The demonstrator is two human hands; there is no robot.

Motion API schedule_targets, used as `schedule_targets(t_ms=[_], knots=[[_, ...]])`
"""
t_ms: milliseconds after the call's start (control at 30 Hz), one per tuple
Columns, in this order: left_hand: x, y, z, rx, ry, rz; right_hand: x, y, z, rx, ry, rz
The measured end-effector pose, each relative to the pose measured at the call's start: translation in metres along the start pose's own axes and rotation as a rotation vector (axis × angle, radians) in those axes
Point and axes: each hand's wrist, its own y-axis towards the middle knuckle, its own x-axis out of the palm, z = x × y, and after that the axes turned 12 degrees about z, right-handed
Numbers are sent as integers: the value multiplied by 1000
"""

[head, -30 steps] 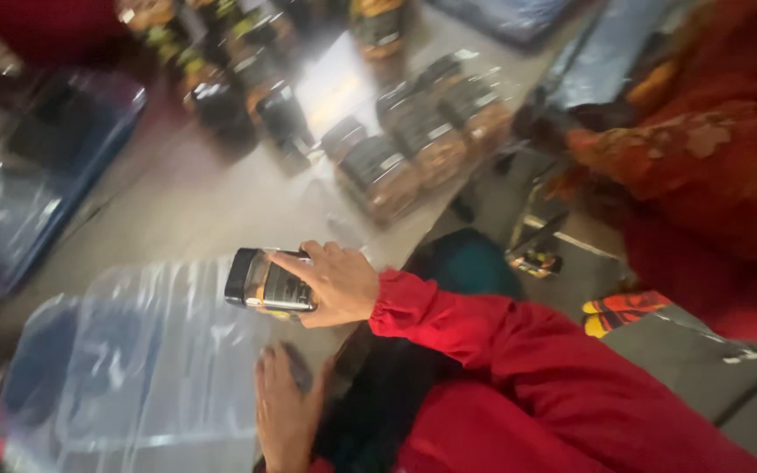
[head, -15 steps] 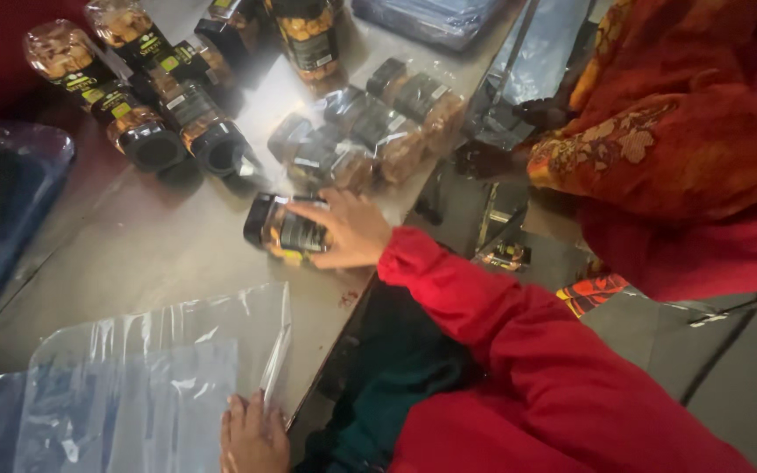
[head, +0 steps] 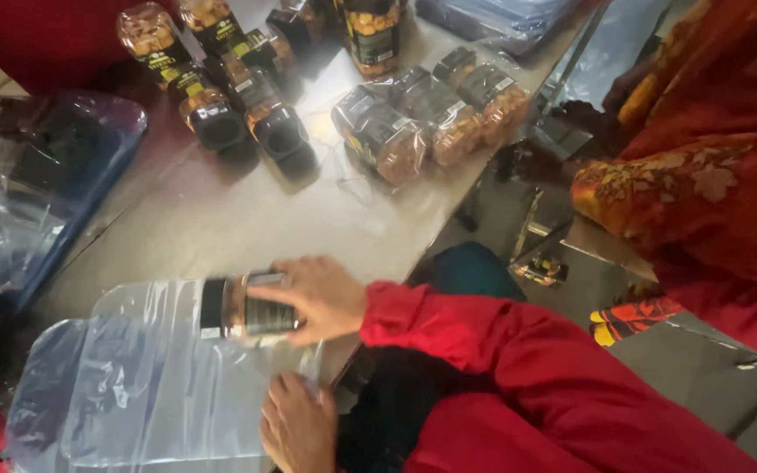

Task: The person places plastic jars containing snacks into a large clear plastic bag and arranges them on a table.

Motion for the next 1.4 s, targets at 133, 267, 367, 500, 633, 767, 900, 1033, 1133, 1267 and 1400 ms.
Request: schedule_targets(t_ms=[133, 267, 367, 500, 633, 767, 900, 1033, 1133, 1267, 1400], knots=[[26, -36, -18, -43, 161, -307, 26, -5, -9, -54, 31, 52], [45, -45, -49, -2, 72, -490, 35, -17, -7, 7, 55, 85], [34, -28, -57, -89, -122, -513, 33, -16, -8, -5, 40, 98], [4, -5, -50, -98, -161, -391, 31, -13, -13, 9, 66, 104], [-5, -3, -35, -2, -386, -27, 32, -15, -8, 49, 151, 119], [-6, 0, -31, 159, -441, -41, 29, -16, 7, 75, 212, 98], [-20, 8, -20, 204, -268, -122, 15, -16, 21, 142, 253, -24], [-36, 14, -11, 175, -376, 44, -12, -20, 21, 198, 245, 86], [-19, 7, -13, 84, -399, -63, -37, -36, 15, 258, 359, 223], [41, -18, -40, 15, -410, -295, -49, -62, -1, 115, 511, 253], [87, -27, -91, -184, -824, -324, -42, -75, -11, 3, 528, 114]])
